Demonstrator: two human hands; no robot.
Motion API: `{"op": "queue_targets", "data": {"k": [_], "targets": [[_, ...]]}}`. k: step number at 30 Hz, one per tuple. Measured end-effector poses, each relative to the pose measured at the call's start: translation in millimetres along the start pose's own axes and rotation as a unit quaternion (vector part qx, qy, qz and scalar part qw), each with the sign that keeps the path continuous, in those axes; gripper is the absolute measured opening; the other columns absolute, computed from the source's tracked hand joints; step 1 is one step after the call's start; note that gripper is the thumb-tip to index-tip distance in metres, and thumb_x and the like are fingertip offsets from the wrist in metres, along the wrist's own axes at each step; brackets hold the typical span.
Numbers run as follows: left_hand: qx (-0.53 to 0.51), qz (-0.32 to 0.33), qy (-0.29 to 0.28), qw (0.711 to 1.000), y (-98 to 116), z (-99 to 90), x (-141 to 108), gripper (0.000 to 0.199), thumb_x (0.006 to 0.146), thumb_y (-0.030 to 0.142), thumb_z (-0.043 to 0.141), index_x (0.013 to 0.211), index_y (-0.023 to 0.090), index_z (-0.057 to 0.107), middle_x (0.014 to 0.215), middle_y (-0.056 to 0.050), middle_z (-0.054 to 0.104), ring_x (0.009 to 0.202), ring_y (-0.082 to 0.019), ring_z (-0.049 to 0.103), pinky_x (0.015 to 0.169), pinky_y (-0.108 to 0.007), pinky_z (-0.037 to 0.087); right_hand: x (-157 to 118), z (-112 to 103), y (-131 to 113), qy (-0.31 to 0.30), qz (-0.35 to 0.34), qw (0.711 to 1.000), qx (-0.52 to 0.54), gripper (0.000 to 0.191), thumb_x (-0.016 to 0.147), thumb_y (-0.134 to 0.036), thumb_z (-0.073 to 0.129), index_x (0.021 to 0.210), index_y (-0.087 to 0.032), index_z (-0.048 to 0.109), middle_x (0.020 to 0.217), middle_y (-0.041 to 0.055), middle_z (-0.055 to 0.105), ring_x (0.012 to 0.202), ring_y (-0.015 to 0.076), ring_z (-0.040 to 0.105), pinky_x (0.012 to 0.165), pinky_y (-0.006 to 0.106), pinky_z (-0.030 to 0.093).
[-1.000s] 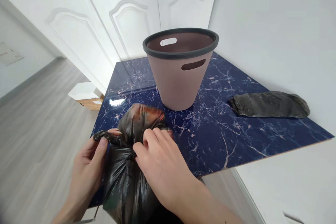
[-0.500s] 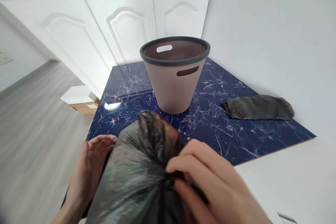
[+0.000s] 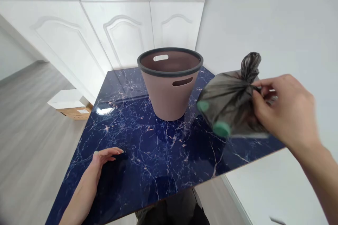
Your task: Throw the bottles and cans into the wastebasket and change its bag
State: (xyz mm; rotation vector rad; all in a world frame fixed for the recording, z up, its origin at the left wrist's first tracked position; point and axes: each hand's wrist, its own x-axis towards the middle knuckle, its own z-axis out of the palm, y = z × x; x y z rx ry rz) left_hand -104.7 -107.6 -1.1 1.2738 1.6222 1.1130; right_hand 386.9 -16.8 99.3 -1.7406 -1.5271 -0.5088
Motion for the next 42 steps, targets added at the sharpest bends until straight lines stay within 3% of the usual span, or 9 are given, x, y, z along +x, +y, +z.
{"op": "queue_targets", "data": {"k": [4,8,12,17,25,29,33,37,42], "targets": [[0.047,0.028,-0.003,0.998,6,5.4,-9,0.057,0.105,0.074,0.045,0.117,0.029,0.077,0.128,-0.009,0.074,0.125,-0.034,0.062,0.118,-0.045,0.044,57,77,22,-0.020,0.015,1.000,-0.006,0.040,0.092,-0.033,0.074,0.098,0.005,0.083,0.077,0.0051,0.071,0.095,0.0219,0.072,0.070,0.045,0.039],[0.091,0.039,-0.022,0.995,4,10.8,-16,0.046,0.108,0.065,0.049,0.128,0.030,0.070,0.136,-0.010,0.070,0.133,-0.035,0.060,0.120,-0.051,0.044,73,129,32,-0.042,0.049,0.998,-0.030,0.042,0.090,-0.032,0.073,0.102,0.008,0.081,0.100,0.0195,0.078,0.098,0.0254,0.073,0.065,0.043,0.035],[0.126,0.036,-0.042,0.990,-1,10.9,-17,0.041,0.107,0.059,0.053,0.135,0.031,0.066,0.140,-0.011,0.068,0.133,-0.035,0.061,0.117,-0.053,0.047,75,159,36,-0.051,0.071,0.995,-0.043,0.047,0.092,-0.036,0.071,0.107,0.008,0.080,0.119,0.0313,0.074,0.100,0.0302,0.075,0.062,0.044,0.030],[0.145,0.052,-0.045,0.987,-2,10.2,-17,0.039,0.108,0.054,0.056,0.136,0.030,0.065,0.140,-0.012,0.068,0.132,-0.035,0.063,0.115,-0.053,0.051,72,178,45,-0.083,0.069,0.993,-0.053,0.054,0.095,-0.043,0.065,0.113,0.006,0.080,0.126,0.0304,0.071,0.104,0.0318,0.073,0.063,0.046,0.028],[0.186,0.082,-0.093,0.975,7,10.9,-8,0.034,0.109,0.054,0.054,0.134,0.031,0.059,0.134,-0.009,0.068,0.123,-0.030,0.066,0.109,-0.050,0.055,44,187,49,-0.102,0.044,0.991,-0.073,0.045,0.109,-0.042,0.059,0.125,-0.004,0.077,0.129,0.0289,0.068,0.103,0.0259,0.063,0.072,0.044,0.029],[0.195,0.108,-0.133,0.966,19,9.5,7,0.034,0.110,0.053,0.055,0.137,0.033,0.055,0.138,-0.007,0.066,0.125,-0.028,0.065,0.109,-0.049,0.056,35,181,42,-0.094,0.025,0.994,-0.058,0.042,0.107,-0.038,0.063,0.130,-0.004,0.073,0.127,0.0293,0.065,0.115,0.0308,0.058,0.087,0.045,0.038],[0.214,0.168,-0.164,0.948,23,13.7,31,0.044,0.107,0.052,0.063,0.145,0.034,0.050,0.147,-0.008,0.062,0.133,-0.029,0.063,0.116,-0.052,0.054,13,166,22,-0.074,-0.009,0.997,-0.009,0.044,0.105,-0.033,0.063,0.136,-0.003,0.064,0.131,0.0317,0.061,0.130,0.0349,0.049,0.105,0.048,0.038],[0.232,0.228,-0.197,0.925,27,24.1,55,0.037,0.107,0.049,0.064,0.137,0.030,0.058,0.147,-0.009,0.061,0.139,-0.029,0.060,0.119,-0.051,0.051,-33,140,-15,-0.099,-0.076,0.988,0.089,0.026,0.105,-0.032,0.059,0.121,-0.014,0.068,0.115,0.0194,0.066,0.112,0.0280,0.061,0.102,0.040,0.048],[0.215,0.247,-0.219,0.919,43,42.0,82,0.022,0.109,0.045,0.061,0.110,0.024,0.067,0.111,-0.005,0.074,0.099,-0.020,0.071,0.080,-0.032,0.057,-93,110,-60,-0.185,-0.117,0.947,0.233,0.013,0.106,-0.031,0.060,0.112,-0.024,0.068,0.112,0.0088,0.069,0.088,0.0201,0.068,0.085,0.036,0.057]]}}
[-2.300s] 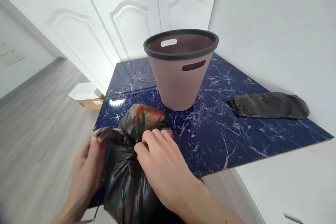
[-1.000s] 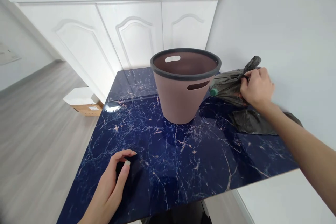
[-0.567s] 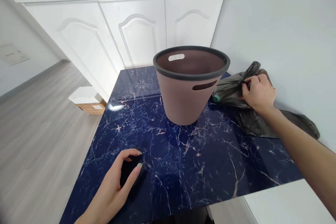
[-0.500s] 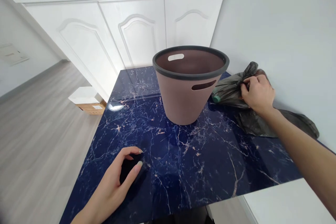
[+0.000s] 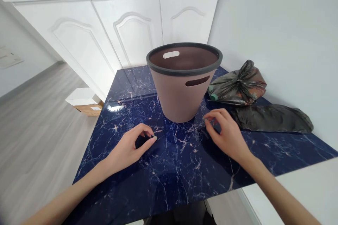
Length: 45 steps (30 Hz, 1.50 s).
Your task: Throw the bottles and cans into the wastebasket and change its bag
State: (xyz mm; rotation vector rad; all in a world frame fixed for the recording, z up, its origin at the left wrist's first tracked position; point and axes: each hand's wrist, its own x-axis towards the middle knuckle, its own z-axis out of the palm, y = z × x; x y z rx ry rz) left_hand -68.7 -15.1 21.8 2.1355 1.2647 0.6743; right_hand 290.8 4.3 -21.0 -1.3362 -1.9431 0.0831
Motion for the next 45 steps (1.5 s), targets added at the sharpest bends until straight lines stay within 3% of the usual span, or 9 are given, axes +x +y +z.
{"op": "queue_targets", "data": {"k": [3,6,10,15,27,45], "targets": [[0.023,0.006,-0.014,1.000,-7,1.3,20,0.028,0.107,0.044,0.062,0.090,0.022,0.060,0.078,0.003,0.066,0.063,-0.013,0.060,0.060,-0.027,0.045,-20,9,-18,-0.056,0.048,0.993,0.087,0.011,0.107,-0.032,0.060,0.112,-0.026,0.068,0.111,0.0072,0.069,0.084,0.0204,0.067,0.077,0.036,0.057],[0.106,0.048,0.013,0.993,-22,6.3,29,0.027,0.100,0.031,0.063,0.081,0.023,0.045,0.066,0.008,0.053,0.052,-0.010,0.044,0.055,-0.026,0.034,-34,17,-24,-0.073,0.069,0.992,0.079,0.013,0.108,-0.033,0.059,0.113,-0.027,0.068,0.117,0.0083,0.068,0.095,0.0234,0.069,0.085,0.040,0.058],[0.140,0.092,0.009,0.986,-39,12.4,25,0.028,0.093,0.014,0.050,0.074,0.023,0.032,0.062,0.007,0.045,0.052,-0.010,0.035,0.057,-0.027,0.028,-43,21,-27,-0.076,0.057,0.995,0.039,0.017,0.110,-0.034,0.055,0.119,-0.027,0.068,0.126,0.0104,0.065,0.116,0.0282,0.067,0.101,0.046,0.055],[0.145,0.119,-0.014,0.982,-41,10.4,21,0.028,0.095,0.012,0.050,0.075,0.022,0.034,0.062,0.008,0.045,0.051,-0.009,0.036,0.057,-0.026,0.027,-41,18,-28,-0.059,0.100,0.992,0.040,0.015,0.110,-0.035,0.056,0.116,-0.029,0.068,0.125,0.0083,0.066,0.105,0.0254,0.069,0.088,0.041,0.057],[0.156,0.125,-0.028,0.979,-38,3.5,25,0.033,0.105,0.019,0.050,0.075,0.023,0.036,0.062,0.008,0.045,0.051,-0.009,0.039,0.056,-0.025,0.030,-40,17,-27,-0.051,0.131,0.987,0.073,0.016,0.110,-0.035,0.056,0.114,-0.027,0.070,0.121,0.0087,0.068,0.104,0.0248,0.070,0.091,0.040,0.058],[0.156,0.122,-0.033,0.980,-36,2.4,25,0.035,0.106,0.021,0.050,0.075,0.023,0.034,0.062,0.008,0.044,0.050,-0.009,0.037,0.056,-0.025,0.030,-40,17,-27,-0.057,0.132,0.987,0.067,0.017,0.110,-0.035,0.055,0.113,-0.027,0.069,0.123,0.0098,0.069,0.110,0.0277,0.070,0.095,0.044,0.057]]}}
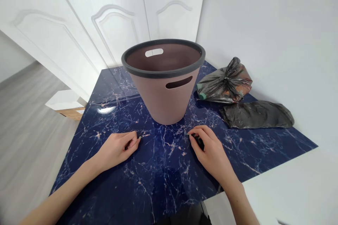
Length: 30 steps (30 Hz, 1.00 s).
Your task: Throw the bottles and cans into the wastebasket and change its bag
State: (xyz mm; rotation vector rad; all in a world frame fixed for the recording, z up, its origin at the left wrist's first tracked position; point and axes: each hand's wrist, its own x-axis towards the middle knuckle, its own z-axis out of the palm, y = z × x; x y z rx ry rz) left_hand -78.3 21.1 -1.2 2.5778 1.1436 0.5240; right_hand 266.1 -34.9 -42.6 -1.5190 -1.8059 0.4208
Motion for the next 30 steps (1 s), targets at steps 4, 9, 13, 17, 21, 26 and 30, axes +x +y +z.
{"op": "queue_targets", "data": {"k": [4,9,13,17,21,26,30], "targets": [[0.000,0.003,0.000,1.000,0,0.2,0,0.035,0.107,0.021,0.050,0.075,0.023,0.035,0.062,0.008,0.044,0.051,-0.009,0.037,0.056,-0.025,0.030,0,0,0,0.000,0.000,1.000,0.003,0.017,0.110,-0.036,0.055,0.113,-0.027,0.070,0.122,0.0103,0.069,0.108,0.0272,0.070,0.091,0.043,0.058],[-0.002,0.004,-0.003,1.000,0,-0.8,0,0.035,0.107,0.022,0.050,0.075,0.023,0.036,0.062,0.008,0.044,0.050,-0.009,0.038,0.056,-0.026,0.030,1,0,-1,0.001,-0.003,1.000,0.005,0.017,0.110,-0.036,0.055,0.113,-0.027,0.069,0.122,0.0109,0.069,0.109,0.0281,0.070,0.095,0.045,0.058],[0.001,0.005,0.001,1.000,1,-1.2,0,0.035,0.107,0.022,0.049,0.075,0.023,0.036,0.062,0.008,0.044,0.050,-0.009,0.038,0.056,-0.026,0.030,1,0,-1,-0.001,0.000,1.000,0.004,0.018,0.110,-0.037,0.054,0.113,-0.028,0.070,0.122,0.0110,0.069,0.108,0.0279,0.070,0.091,0.044,0.059],[0.000,0.008,0.001,1.000,0,-0.7,0,0.035,0.108,0.023,0.048,0.075,0.023,0.035,0.062,0.008,0.044,0.050,-0.010,0.038,0.056,-0.026,0.030,0,-1,-2,0.001,0.000,1.000,-0.002,0.020,0.110,-0.039,0.054,0.113,-0.027,0.070,0.122,0.0114,0.070,0.108,0.0285,0.071,0.093,0.045,0.059],[0.005,0.013,0.000,1.000,-1,-0.3,0,0.035,0.108,0.022,0.049,0.076,0.023,0.035,0.062,0.008,0.044,0.050,-0.009,0.037,0.056,-0.026,0.030,0,0,-2,-0.001,0.007,1.000,0.000,0.021,0.110,-0.039,0.054,0.112,-0.027,0.071,0.122,0.0112,0.070,0.107,0.0279,0.071,0.088,0.043,0.059],[0.005,0.008,-0.002,1.000,-1,-1.0,0,0.035,0.107,0.021,0.050,0.075,0.023,0.035,0.062,0.008,0.044,0.050,-0.009,0.037,0.056,-0.026,0.028,0,0,4,0.049,0.011,0.998,-0.042,0.021,0.109,-0.038,0.056,0.118,-0.027,0.072,0.127,0.0116,0.068,0.120,0.0311,0.067,0.104,0.051,0.055],[-0.004,0.004,-0.004,1.000,1,-1.4,0,0.034,0.106,0.020,0.050,0.074,0.023,0.036,0.062,0.008,0.044,0.050,-0.010,0.037,0.055,-0.027,0.029,-1,1,15,0.141,0.046,0.985,-0.086,0.028,0.106,-0.039,0.058,0.124,-0.024,0.072,0.133,0.0160,0.066,0.127,0.0365,0.062,0.111,0.061,0.049]]}}
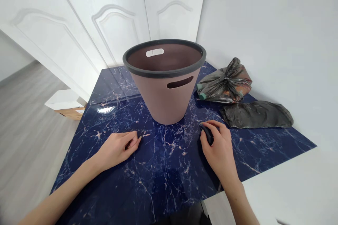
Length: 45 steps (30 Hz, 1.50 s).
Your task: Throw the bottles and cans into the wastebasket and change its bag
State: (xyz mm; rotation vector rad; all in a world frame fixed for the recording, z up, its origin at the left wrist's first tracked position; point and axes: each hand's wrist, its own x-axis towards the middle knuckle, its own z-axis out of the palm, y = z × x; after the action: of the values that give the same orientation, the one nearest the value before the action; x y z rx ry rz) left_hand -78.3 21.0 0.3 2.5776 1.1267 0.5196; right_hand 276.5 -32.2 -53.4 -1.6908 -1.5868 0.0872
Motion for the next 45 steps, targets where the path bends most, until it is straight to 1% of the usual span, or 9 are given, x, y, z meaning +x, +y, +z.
{"op": "queue_targets", "data": {"k": [3,12,15,18,22,26,31,38,45], "targets": [[0.001,0.000,0.001,1.000,0,0.0,0,0.035,0.106,0.020,0.050,0.074,0.023,0.036,0.061,0.008,0.044,0.050,-0.010,0.037,0.055,-0.027,0.028,-1,2,6,0.023,0.012,1.000,-0.005,0.031,0.105,-0.041,0.058,0.126,-0.023,0.072,0.139,0.0176,0.064,0.133,0.0388,0.059,0.113,0.064,0.049],[0.005,0.004,0.002,1.000,0,0.4,0,0.035,0.107,0.022,0.050,0.075,0.023,0.036,0.061,0.008,0.045,0.050,-0.010,0.037,0.056,-0.026,0.028,-3,4,8,0.014,0.024,1.000,-0.015,0.035,0.104,-0.042,0.059,0.127,-0.021,0.074,0.144,0.0202,0.060,0.140,0.0416,0.056,0.116,0.066,0.047],[0.009,0.005,0.001,1.000,-1,0.8,0,0.035,0.107,0.021,0.050,0.076,0.023,0.035,0.062,0.008,0.045,0.051,-0.009,0.038,0.056,-0.026,0.029,-3,4,7,0.020,0.027,0.999,-0.014,0.037,0.104,-0.042,0.059,0.129,-0.020,0.073,0.153,0.0212,0.054,0.143,0.0426,0.054,0.116,0.067,0.047],[0.010,0.005,-0.001,1.000,-1,1.1,0,0.035,0.107,0.021,0.050,0.076,0.023,0.035,0.063,0.008,0.045,0.051,-0.010,0.038,0.056,-0.026,0.029,-4,2,5,0.035,0.044,0.997,-0.043,0.041,0.104,-0.043,0.058,0.134,-0.019,0.072,0.163,0.0237,0.047,0.149,0.0475,0.049,0.117,0.074,0.043],[0.010,0.008,0.004,1.000,-2,1.0,-1,0.035,0.107,0.021,0.050,0.076,0.023,0.034,0.062,0.008,0.043,0.050,-0.009,0.037,0.056,-0.026,0.028,-7,3,6,0.042,0.076,0.990,-0.108,0.055,0.105,-0.052,0.054,0.143,-0.014,0.067,0.172,0.0277,0.037,0.160,0.0543,0.034,0.119,0.083,0.034],[0.008,0.010,0.003,1.000,-2,0.9,0,0.035,0.107,0.021,0.051,0.076,0.023,0.034,0.062,0.008,0.044,0.050,-0.009,0.038,0.056,-0.025,0.028,-6,9,9,0.009,0.090,0.983,-0.161,0.082,0.106,-0.068,0.043,0.150,-0.001,0.060,0.173,0.0340,0.034,0.165,0.0523,0.025,0.127,0.075,0.029],[0.009,0.007,-0.002,1.000,-2,1.2,-1,0.035,0.107,0.021,0.052,0.076,0.022,0.035,0.063,0.008,0.044,0.051,-0.009,0.037,0.056,-0.025,0.028,-3,13,11,-0.010,0.097,0.976,-0.197,0.099,0.105,-0.078,0.028,0.155,0.004,0.054,0.166,0.0345,0.046,0.158,0.0479,0.040,0.130,0.070,0.025],[0.009,0.016,0.003,1.000,-2,0.2,-1,0.035,0.107,0.020,0.051,0.076,0.022,0.035,0.063,0.008,0.044,0.051,-0.009,0.037,0.056,-0.026,0.027,-1,10,11,0.006,0.080,0.980,-0.180,0.105,0.102,-0.085,0.027,0.154,0.001,0.055,0.156,0.0336,0.055,0.148,0.0489,0.049,0.127,0.069,0.031],[0.006,0.011,0.002,1.000,-3,0.8,-3,0.035,0.107,0.020,0.052,0.076,0.022,0.035,0.063,0.008,0.045,0.051,-0.009,0.038,0.056,-0.026,0.027,-2,7,10,0.019,0.083,0.986,-0.141,0.093,0.103,-0.082,0.036,0.153,-0.006,0.059,0.150,0.0289,0.060,0.143,0.0470,0.053,0.124,0.069,0.036]]}}
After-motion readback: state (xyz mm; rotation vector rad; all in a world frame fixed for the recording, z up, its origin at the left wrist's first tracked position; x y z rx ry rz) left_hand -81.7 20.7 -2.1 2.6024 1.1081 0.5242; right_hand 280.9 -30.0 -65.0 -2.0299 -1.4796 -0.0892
